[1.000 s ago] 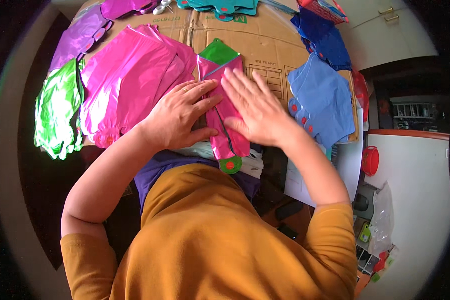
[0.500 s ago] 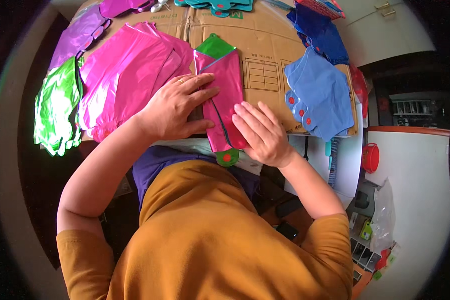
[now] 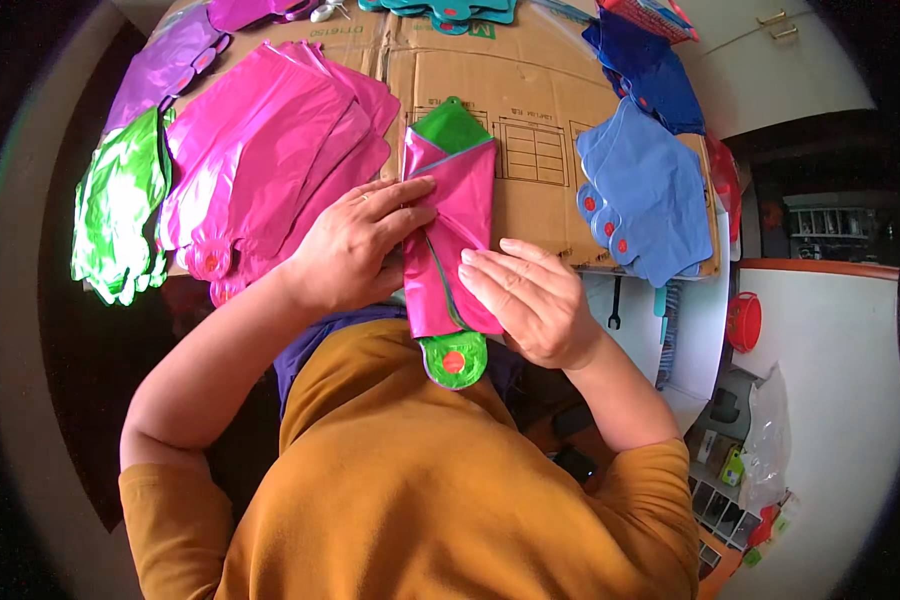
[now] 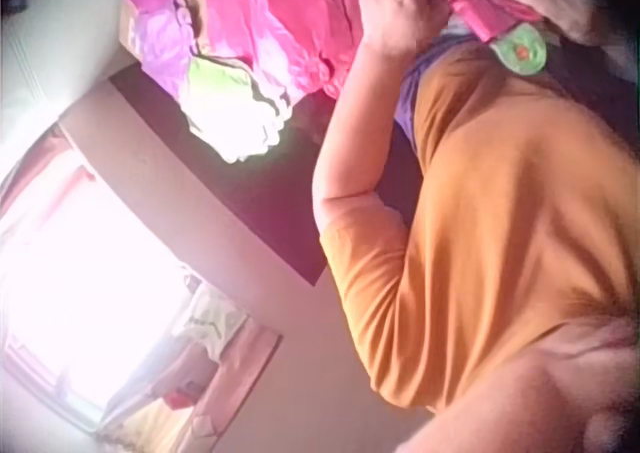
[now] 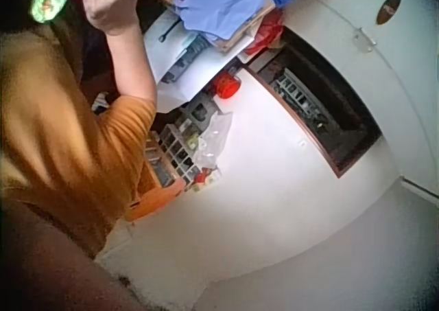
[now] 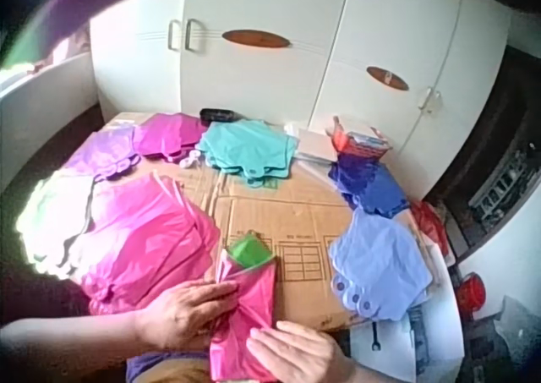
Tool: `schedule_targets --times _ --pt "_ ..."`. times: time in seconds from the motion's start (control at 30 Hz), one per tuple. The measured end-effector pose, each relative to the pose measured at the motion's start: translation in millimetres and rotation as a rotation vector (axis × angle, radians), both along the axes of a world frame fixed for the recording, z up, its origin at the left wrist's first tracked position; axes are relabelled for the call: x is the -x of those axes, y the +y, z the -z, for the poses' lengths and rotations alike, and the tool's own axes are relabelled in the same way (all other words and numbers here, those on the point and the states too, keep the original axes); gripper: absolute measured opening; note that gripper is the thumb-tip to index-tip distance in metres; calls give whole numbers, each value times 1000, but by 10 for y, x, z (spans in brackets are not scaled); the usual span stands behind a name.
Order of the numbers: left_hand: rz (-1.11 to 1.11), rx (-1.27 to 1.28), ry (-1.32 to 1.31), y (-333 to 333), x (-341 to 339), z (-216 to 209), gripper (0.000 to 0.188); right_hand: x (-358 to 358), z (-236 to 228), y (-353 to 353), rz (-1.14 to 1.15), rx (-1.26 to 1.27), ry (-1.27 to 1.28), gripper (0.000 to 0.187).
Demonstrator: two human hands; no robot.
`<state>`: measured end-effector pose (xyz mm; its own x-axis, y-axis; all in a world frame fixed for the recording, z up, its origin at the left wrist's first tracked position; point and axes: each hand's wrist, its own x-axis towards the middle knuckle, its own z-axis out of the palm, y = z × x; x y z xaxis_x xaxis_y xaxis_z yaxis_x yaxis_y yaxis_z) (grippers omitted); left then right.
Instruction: Folding colorful foil balloons and placing them into individual packaging envelopes.
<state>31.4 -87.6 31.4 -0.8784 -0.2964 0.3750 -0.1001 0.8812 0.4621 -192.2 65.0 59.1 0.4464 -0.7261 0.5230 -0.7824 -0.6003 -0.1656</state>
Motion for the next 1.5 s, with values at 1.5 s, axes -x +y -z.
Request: schedule_targets --times 1.5 --pt "-444 25 183 179 165 77 15 218 141 -563 315 -325 -195 18"
